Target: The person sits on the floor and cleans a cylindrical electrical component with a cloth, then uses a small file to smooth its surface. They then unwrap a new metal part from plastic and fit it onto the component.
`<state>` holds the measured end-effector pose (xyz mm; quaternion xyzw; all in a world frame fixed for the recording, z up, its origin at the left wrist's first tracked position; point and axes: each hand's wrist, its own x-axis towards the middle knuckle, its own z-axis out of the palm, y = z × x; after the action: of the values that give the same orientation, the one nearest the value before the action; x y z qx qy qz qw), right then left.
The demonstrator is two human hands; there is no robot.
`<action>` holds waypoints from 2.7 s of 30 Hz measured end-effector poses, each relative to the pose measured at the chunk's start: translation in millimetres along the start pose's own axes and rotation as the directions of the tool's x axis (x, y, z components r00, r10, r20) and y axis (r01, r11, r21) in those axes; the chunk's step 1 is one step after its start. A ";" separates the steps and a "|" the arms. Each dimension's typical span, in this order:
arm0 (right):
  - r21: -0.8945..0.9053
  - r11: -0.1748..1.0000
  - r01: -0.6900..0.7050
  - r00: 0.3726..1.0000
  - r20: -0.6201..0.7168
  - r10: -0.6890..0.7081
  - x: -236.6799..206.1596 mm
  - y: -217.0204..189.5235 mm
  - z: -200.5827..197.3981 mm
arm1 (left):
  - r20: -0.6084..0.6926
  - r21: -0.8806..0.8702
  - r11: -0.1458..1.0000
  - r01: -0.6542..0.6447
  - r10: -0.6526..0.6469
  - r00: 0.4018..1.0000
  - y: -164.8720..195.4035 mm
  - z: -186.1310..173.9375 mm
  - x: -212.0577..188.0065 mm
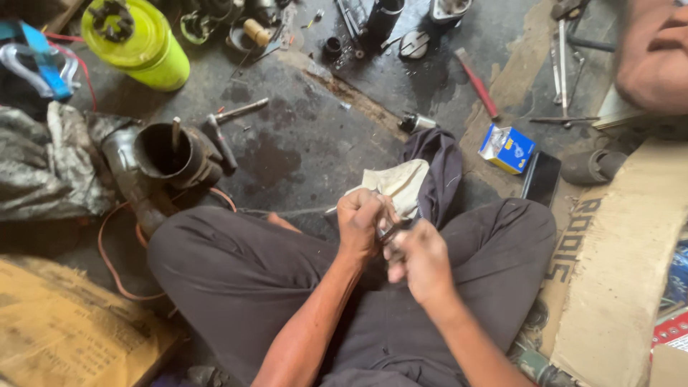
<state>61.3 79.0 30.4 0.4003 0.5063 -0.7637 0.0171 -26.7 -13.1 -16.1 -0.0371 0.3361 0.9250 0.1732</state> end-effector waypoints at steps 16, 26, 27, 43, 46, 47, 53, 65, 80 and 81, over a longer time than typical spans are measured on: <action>-0.028 0.996 0.089 0.957 0.278 -0.077 3.4 -2.9 -7.8 | -0.009 0.058 0.998 -0.023 0.024 1.000 0.1 -6.6 1.3; 0.376 0.879 -0.294 0.916 0.373 0.147 8.2 -0.5 -18.8 | 0.024 0.000 1.000 0.007 -0.007 1.000 -0.1 -0.4 -3.7; 0.345 0.915 -0.210 0.898 0.438 0.041 5.4 1.3 -19.7 | 0.013 -0.024 1.000 0.019 -0.019 1.000 0.5 -0.6 -3.3; -0.445 0.357 0.821 0.542 0.415 -0.731 -23.6 6.4 -6.9 | -0.001 -0.071 0.996 0.055 -0.055 0.998 6.9 4.9 -8.7; 0.234 0.968 0.088 0.942 0.297 -0.157 -7.1 4.1 -7.1 | 0.057 -0.053 0.998 -0.018 0.021 0.998 4.3 5.1 -7.0; 0.429 0.873 -0.233 0.919 0.390 0.054 -1.6 1.1 -8.5 | 0.064 -0.035 0.999 -0.030 0.032 0.997 4.0 4.6 -7.8; -0.435 0.413 0.800 0.582 0.397 -0.710 -19.8 3.5 -11.2 | 0.031 -0.061 0.998 0.036 -0.034 0.999 4.8 4.0 -4.6; -0.461 0.390 0.797 0.586 0.433 -0.685 -13.2 4.5 -12.4 | 0.005 -0.013 1.000 0.015 -0.015 1.000 6.9 4.3 -3.0; -0.309 0.649 0.695 0.719 0.270 -0.641 -6.4 16.6 -7.2 | 0.025 0.025 1.000 -0.006 0.006 1.000 5.9 2.7 -4.8; -0.118 0.877 0.465 0.880 0.172 -0.443 -2.6 15.6 -3.6 | 0.039 0.041 0.999 -0.029 0.027 0.999 6.6 2.2 -4.7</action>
<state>72.0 73.2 19.5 0.2131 0.6418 -0.7304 -0.0959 -24.5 -17.8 -9.5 -0.0110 0.3521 0.9208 0.1673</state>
